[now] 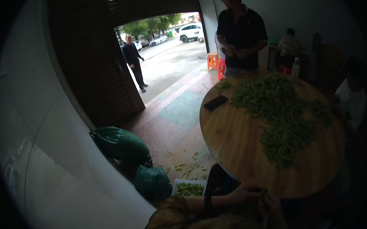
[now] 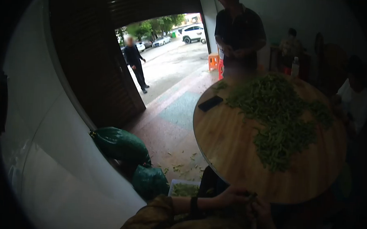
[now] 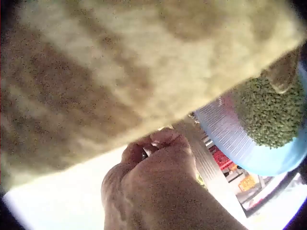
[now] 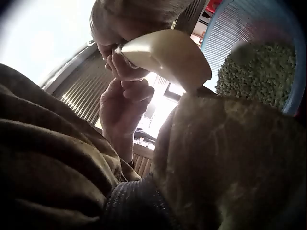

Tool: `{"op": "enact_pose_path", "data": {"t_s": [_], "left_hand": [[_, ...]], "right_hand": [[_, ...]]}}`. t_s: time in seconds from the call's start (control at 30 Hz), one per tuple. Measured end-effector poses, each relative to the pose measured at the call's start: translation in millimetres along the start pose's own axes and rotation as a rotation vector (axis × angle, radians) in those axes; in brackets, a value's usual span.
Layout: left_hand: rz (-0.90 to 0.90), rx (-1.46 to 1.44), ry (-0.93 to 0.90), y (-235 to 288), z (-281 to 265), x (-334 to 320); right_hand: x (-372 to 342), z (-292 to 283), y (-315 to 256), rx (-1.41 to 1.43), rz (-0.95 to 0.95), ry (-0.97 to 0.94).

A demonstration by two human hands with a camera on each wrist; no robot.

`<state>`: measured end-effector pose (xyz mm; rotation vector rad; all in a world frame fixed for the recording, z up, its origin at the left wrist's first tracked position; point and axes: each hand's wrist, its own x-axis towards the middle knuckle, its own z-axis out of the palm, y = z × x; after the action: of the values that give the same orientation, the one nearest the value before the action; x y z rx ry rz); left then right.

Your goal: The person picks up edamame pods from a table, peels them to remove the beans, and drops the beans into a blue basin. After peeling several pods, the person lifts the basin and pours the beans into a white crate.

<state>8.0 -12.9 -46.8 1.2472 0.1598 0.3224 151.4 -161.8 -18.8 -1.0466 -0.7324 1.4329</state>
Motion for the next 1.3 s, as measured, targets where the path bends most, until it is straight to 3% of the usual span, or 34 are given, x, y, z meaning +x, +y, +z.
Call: {"op": "enact_pose_path", "data": {"t_s": [0.1,0.13,0.17,0.2,0.23,0.27,0.3,0.4,0.57,0.67,0.73,0.87,0.93,1.07,1.13,1.17,1.23,1.3], "left_hand": [[0.056,0.157,0.016,7.6,6.4,1.2],[0.08,0.406,0.037,15.0,5.4,3.3],[0.131,0.373,0.053,8.2,5.7,7.0],[-0.025,0.411,0.052,21.2,7.2,4.4],[0.182,0.397,0.042,5.1,1.3,10.4],[-0.041,0.228,0.053,36.5,14.8,6.1],[-0.096,0.373,0.017,48.7,15.7,10.9],[-0.099,0.083,0.099,27.5,17.2,17.1],[-0.023,0.254,0.135,15.5,15.5,12.7],[-0.066,0.135,0.071,14.5,7.6,11.7],[-0.153,-0.226,-0.005,13.8,4.7,13.0],[-0.217,-0.53,-0.09,5.4,1.3,11.6],[-0.338,-0.862,-0.176,1.7,2.6,12.4],[-0.374,-0.912,-0.214,1.0,3.8,15.0],[-0.19,0.169,0.092,10.6,7.1,17.0],[-0.179,0.177,0.097,15.0,10.9,17.9],[0.306,1.007,0.156,27.0,20.8,13.9],[0.491,1.191,0.12,30.5,15.1,9.4]], "right_hand": [[-2.5,-2.9,2.0,0.027,-0.005,0.033],[3.0,2.3,0.1,-0.082,-0.097,0.156],[6.9,-14.2,12.8,-0.026,-0.091,0.078],[2.8,1.1,-7.6,-0.192,-0.142,0.142],[2.5,-0.4,-7.0,-0.05,-0.103,0.081],[-3.3,22.4,-27.4,0.009,-0.008,0.272],[-4.8,-2.3,-12.6,0.053,0.028,0.068],[-10.1,2.7,-21.5,0.285,-0.011,0.065],[-10.7,1.8,-14.4,0.271,-0.038,0.096],[-10.0,1.9,-14.6,0.253,-0.069,0.016],[-8.9,4.4,-16.0,0.336,-0.054,-0.012],[-7.7,5.1,-10.4,0.492,0.016,-0.047],[-6.0,1.3,-5.0,0.57,0.029,-0.071],[-3.4,-1.8,-4.8,0.579,0.056,-0.045],[-2.4,-1.3,-11.7,0.592,0.084,0.053],[-1.9,-2.0,-13.1,0.585,0.079,0.041],[-0.7,2.0,-13.4,0.594,0.132,0.069],[0.9,4.9,-13.6,0.566,0.153,0.051]]}}
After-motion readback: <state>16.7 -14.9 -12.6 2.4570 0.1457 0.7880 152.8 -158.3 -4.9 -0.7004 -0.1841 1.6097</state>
